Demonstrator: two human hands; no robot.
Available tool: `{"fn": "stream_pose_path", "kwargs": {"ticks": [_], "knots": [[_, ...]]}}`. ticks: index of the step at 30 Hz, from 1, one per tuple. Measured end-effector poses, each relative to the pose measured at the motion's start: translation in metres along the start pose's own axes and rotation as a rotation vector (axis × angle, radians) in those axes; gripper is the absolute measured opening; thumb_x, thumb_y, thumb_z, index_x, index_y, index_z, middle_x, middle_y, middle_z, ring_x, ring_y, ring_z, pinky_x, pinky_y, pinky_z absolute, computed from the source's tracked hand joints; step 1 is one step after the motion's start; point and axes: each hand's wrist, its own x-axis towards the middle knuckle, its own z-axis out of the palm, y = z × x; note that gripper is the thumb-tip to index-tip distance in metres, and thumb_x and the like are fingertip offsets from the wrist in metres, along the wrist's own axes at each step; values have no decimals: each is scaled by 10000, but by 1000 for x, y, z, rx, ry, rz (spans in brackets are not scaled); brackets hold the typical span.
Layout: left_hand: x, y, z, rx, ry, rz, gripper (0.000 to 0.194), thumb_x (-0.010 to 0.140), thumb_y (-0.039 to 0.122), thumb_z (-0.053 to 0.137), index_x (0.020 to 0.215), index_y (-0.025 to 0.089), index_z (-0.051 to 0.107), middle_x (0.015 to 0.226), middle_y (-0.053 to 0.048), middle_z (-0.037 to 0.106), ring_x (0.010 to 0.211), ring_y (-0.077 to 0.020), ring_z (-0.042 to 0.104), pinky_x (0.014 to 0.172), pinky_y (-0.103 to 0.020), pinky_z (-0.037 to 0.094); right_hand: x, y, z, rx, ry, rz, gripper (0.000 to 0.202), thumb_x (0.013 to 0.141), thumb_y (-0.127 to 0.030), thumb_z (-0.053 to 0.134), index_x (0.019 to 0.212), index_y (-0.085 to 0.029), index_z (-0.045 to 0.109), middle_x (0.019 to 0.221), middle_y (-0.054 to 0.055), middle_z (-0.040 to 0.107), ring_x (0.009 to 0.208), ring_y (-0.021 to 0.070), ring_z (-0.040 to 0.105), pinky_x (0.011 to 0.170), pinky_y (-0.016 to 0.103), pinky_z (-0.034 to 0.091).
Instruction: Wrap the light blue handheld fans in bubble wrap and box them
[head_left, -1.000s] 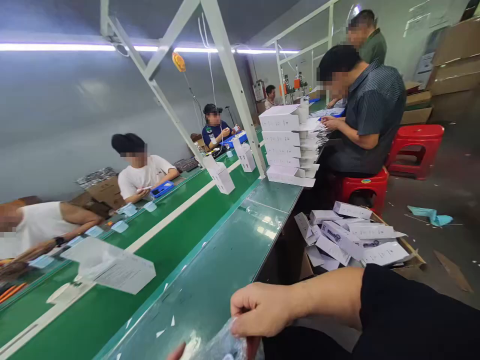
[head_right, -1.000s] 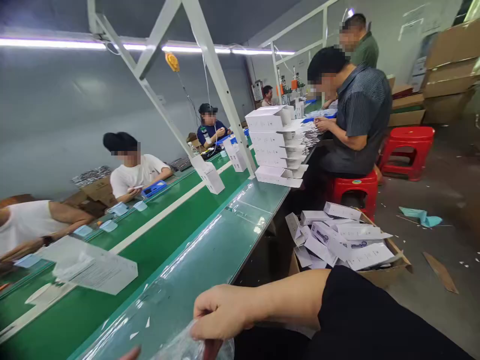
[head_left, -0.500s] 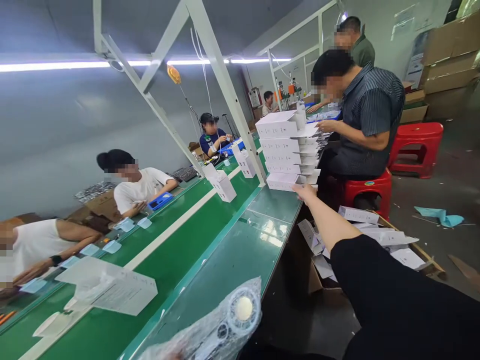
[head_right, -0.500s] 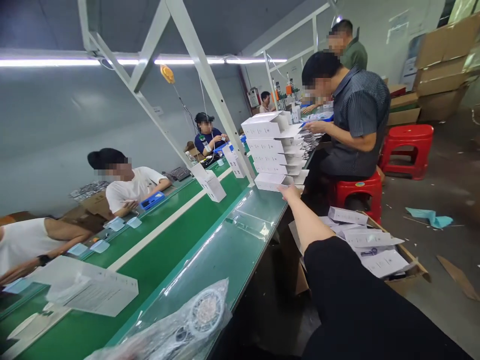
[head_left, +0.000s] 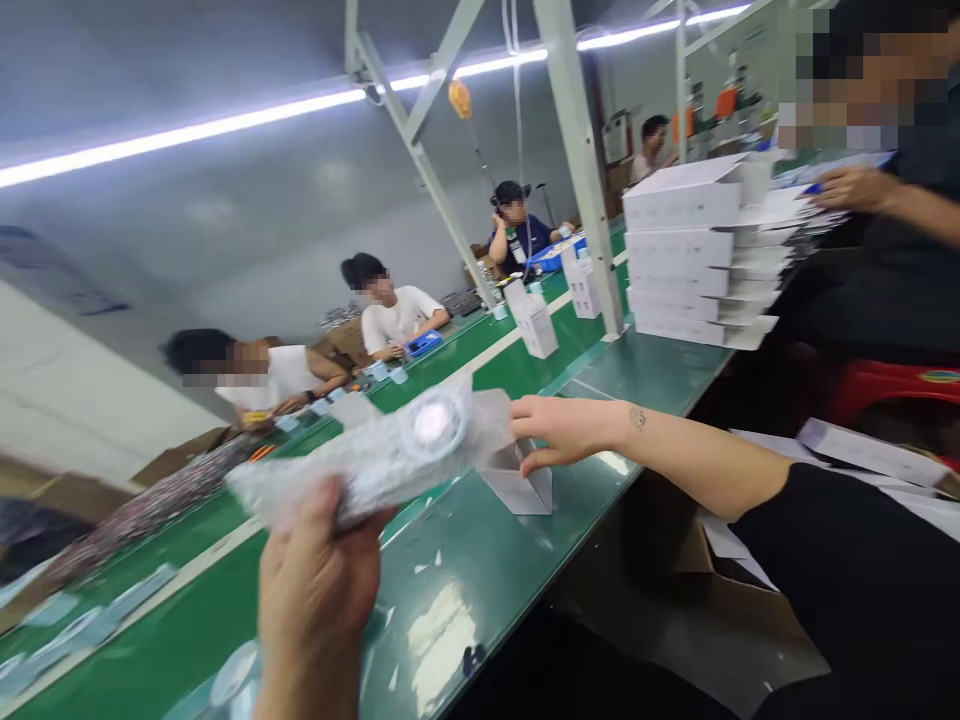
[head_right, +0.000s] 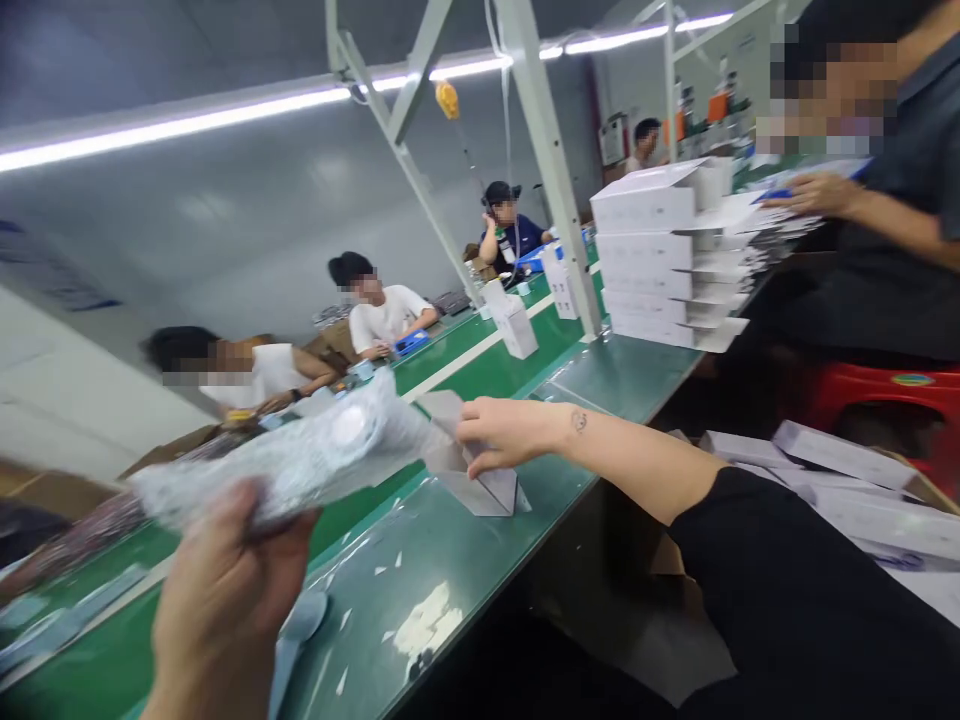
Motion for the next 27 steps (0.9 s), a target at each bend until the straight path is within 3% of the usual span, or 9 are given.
{"fn": "stream_pose_path", "kwargs": {"ticks": [3,7,10,13,16,18,21,24,27], "knots": [[13,2,3,-64,-51,-17,331,636,323,736,903,168,617,839,5,669,665,-128,631,506,-215,564,32,-13,23,83,-17,-157,317,788,-416,668,991,-179,615,1085,101,525,1054,253,466,913,393,427],[20,5,-15,17,-99,-124,367,624,306,758,921,144,615,872,-20,667,666,-133,645,512,-246,585,43,-11,45,257,94,-157,331,768,-325,680,1050,-183,583,1194,107,413,1195,251,387,1023,395,376],[26,11,-20,20,-114,-160,296,664,249,735,913,139,618,903,-29,662,685,-134,650,530,-258,594,42,-7,46,339,113,-147,318,727,-277,704,996,-178,566,1191,100,368,1229,241,343,1045,376,359],[32,13,-15,-47,-84,-216,252,683,194,711,913,142,620,930,-36,663,688,-131,648,515,-239,582,40,-2,41,397,65,-69,347,725,-308,706,1003,-188,536,1167,83,384,1158,228,392,995,382,407],[37,13,-13,-59,-101,-188,305,643,248,757,896,147,619,892,-35,672,681,-142,641,527,-246,568,37,5,37,468,24,30,410,707,-348,727,1009,-199,492,1133,62,401,1050,195,444,910,364,471],[40,16,-12,91,-202,-103,362,588,318,802,852,141,629,819,-38,675,669,-158,628,566,-273,559,35,10,37,509,27,64,434,692,-334,744,1004,-198,476,1135,55,393,1034,178,450,909,354,479],[45,26,4,537,-379,29,307,578,353,791,759,150,649,681,-28,649,619,-173,597,589,-277,510,36,13,39,537,58,88,436,688,-321,755,990,-194,468,1140,50,391,1042,171,452,929,363,471],[44,30,40,1049,-513,256,105,671,262,684,675,182,616,592,-5,582,648,-200,598,652,-286,469,39,13,44,546,93,76,434,682,-314,761,981,-191,471,1145,52,406,1048,175,455,910,361,478],[36,15,73,1365,-715,378,43,744,174,557,748,184,598,702,-37,608,762,-233,624,723,-318,459,34,15,55,550,144,72,496,687,-315,754,1070,-193,464,1139,61,437,1021,181,479,853,350,499]]}}
